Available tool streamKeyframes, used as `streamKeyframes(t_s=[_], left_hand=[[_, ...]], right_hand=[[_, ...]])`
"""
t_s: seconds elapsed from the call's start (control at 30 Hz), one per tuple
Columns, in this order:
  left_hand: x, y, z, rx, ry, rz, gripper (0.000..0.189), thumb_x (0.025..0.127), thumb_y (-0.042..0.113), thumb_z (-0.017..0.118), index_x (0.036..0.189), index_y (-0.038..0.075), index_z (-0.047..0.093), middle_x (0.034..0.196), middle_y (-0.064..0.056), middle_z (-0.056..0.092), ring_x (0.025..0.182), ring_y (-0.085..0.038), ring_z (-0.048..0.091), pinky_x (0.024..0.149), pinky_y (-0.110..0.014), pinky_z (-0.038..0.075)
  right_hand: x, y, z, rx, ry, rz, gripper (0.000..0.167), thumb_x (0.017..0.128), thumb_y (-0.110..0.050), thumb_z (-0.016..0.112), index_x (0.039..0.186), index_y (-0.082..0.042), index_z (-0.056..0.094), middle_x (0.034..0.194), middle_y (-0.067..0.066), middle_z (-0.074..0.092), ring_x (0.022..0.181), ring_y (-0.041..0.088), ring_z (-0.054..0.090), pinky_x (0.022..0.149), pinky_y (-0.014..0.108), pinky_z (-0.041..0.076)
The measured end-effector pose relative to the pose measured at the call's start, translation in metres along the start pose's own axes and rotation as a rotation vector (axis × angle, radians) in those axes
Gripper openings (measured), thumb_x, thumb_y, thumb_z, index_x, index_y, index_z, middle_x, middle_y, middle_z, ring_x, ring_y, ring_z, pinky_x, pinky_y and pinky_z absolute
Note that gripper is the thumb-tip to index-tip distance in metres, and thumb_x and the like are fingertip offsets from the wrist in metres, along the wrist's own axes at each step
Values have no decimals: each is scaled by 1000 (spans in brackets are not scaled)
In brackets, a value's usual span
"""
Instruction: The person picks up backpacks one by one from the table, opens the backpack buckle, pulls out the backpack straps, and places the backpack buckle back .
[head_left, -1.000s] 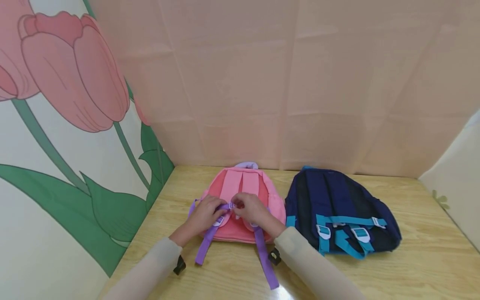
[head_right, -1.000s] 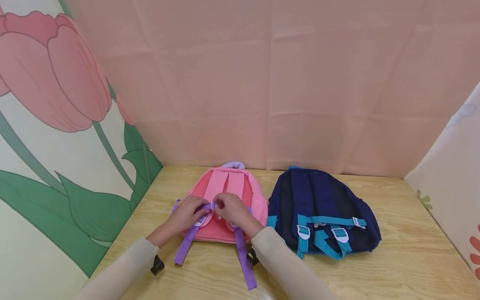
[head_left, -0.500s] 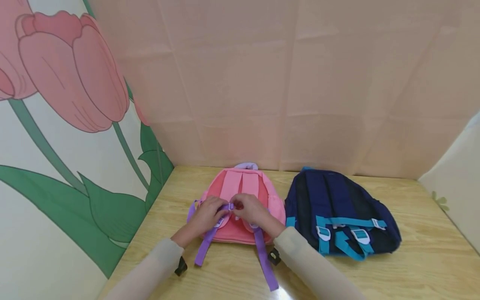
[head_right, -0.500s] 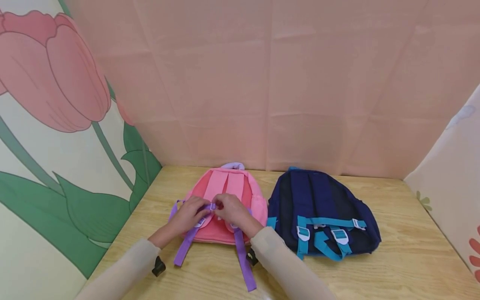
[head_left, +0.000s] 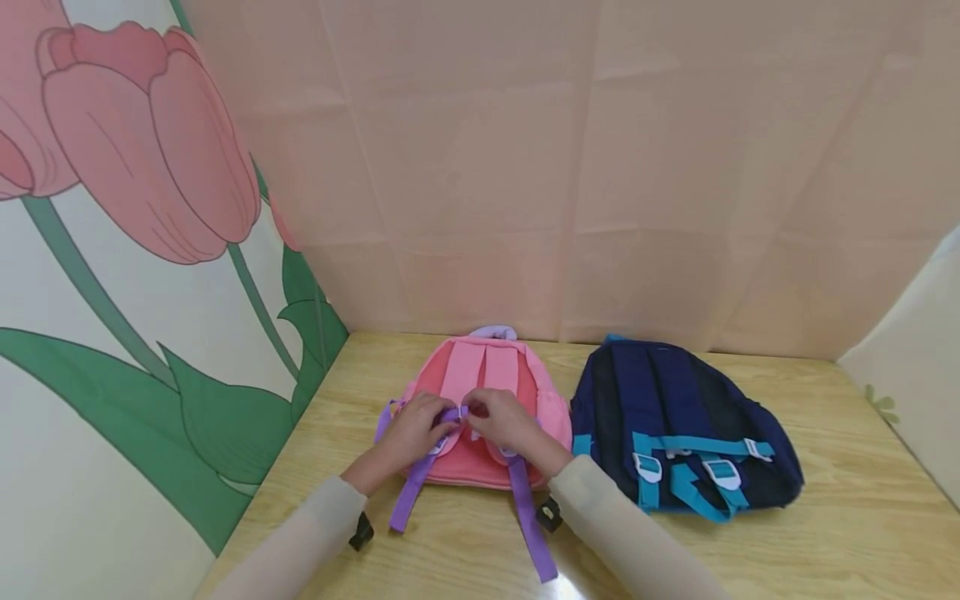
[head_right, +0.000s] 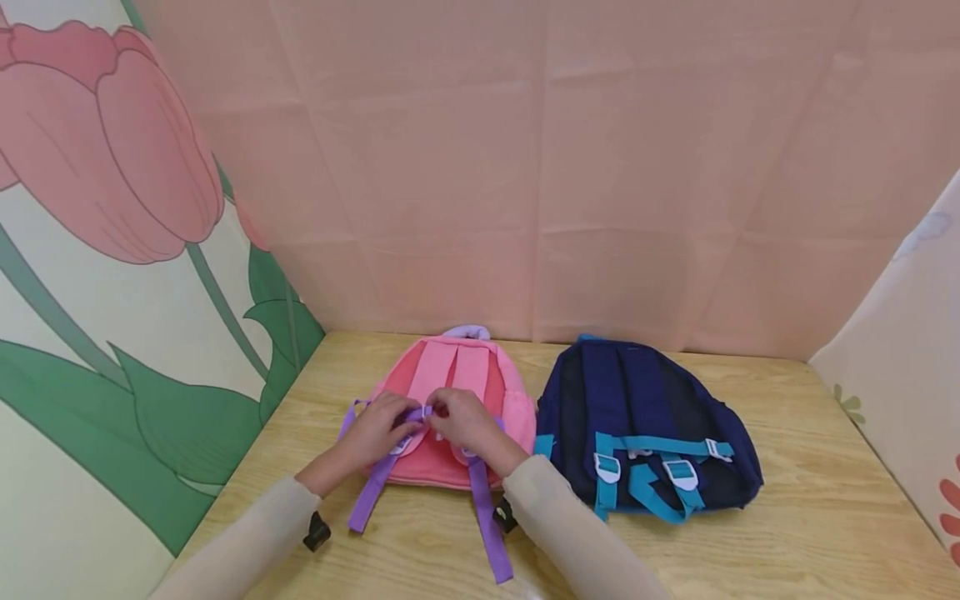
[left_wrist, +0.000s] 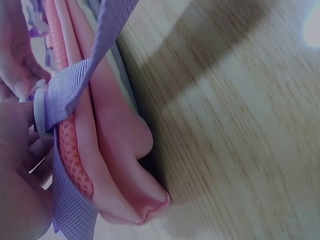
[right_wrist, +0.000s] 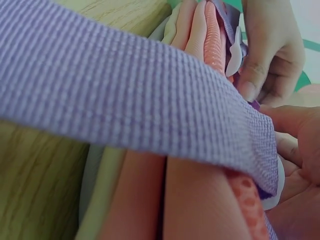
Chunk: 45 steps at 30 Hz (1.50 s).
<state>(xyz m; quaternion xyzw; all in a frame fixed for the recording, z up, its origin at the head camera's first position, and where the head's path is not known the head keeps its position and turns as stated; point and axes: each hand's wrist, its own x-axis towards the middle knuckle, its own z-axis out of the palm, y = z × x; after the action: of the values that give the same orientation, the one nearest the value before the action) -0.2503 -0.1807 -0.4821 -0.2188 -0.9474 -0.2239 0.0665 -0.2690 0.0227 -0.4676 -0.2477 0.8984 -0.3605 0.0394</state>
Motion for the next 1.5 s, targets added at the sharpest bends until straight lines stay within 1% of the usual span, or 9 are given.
streamKeyframes(t_s=[0.13,0.23,0.5,0.73,0.9,1.13,1.27,1.37,1.5], left_hand=[[-2,-2,-1,3,21,9,17,96,23,71,110,13,70,108,0,69,110,-19,60,95,-40,52],[-1,-1,-2,-2,20,8,14,98,23,69,109,14,71,106,1,69,109,-19,60,95,-40,52],[2,1,0,-3,-9,-13,18,98,30,69,111,17,71,106,5,69,108,-15,59,95,-37,51],[4,4,0,8,-14,-9,19,97,29,70,111,17,72,106,6,70,104,-12,58,91,-34,52],[4,5,-1,-6,-12,-1,20,97,29,70,112,16,72,106,6,70,102,-12,57,89,-33,52],[0,1,-6,11,-30,-33,23,96,29,72,114,15,72,108,3,68,102,-13,59,89,-34,52],[-2,-1,-9,21,-35,-43,22,96,27,71,114,15,71,109,2,68,101,-14,60,90,-35,52],[-2,0,-11,12,-37,-40,21,96,28,70,114,16,71,109,2,68,103,-14,60,92,-37,52],[-2,3,-10,-28,-32,-40,19,97,26,70,112,15,71,109,1,68,104,-16,61,93,-38,53]], right_hand=[[-1,2,-1,8,0,-10,18,95,-19,71,112,-13,71,103,0,71,94,13,65,86,36,56],[-1,3,-1,8,-1,-6,19,95,-19,72,112,-12,71,101,0,71,92,13,64,85,36,56],[0,4,0,-12,-5,-15,19,93,-18,73,111,-11,71,99,1,71,91,13,64,83,35,56],[-1,2,-2,1,-14,4,18,94,-19,73,111,-13,70,101,1,71,90,12,63,84,35,56],[-2,1,-4,5,-11,-8,17,94,-18,73,110,-13,71,100,0,70,90,13,63,83,34,56],[-4,0,-5,19,-9,10,16,94,-20,73,109,-15,71,100,-1,69,91,12,62,84,34,56],[-5,0,-4,22,-14,-1,15,94,-20,73,108,-15,70,100,-1,69,91,13,62,84,35,56],[-5,0,-4,20,-15,2,15,94,-20,73,108,-15,70,100,-1,69,90,13,62,83,34,56],[-5,0,-4,19,-19,8,16,94,-20,73,109,-15,70,98,-1,68,88,12,61,82,33,56]])
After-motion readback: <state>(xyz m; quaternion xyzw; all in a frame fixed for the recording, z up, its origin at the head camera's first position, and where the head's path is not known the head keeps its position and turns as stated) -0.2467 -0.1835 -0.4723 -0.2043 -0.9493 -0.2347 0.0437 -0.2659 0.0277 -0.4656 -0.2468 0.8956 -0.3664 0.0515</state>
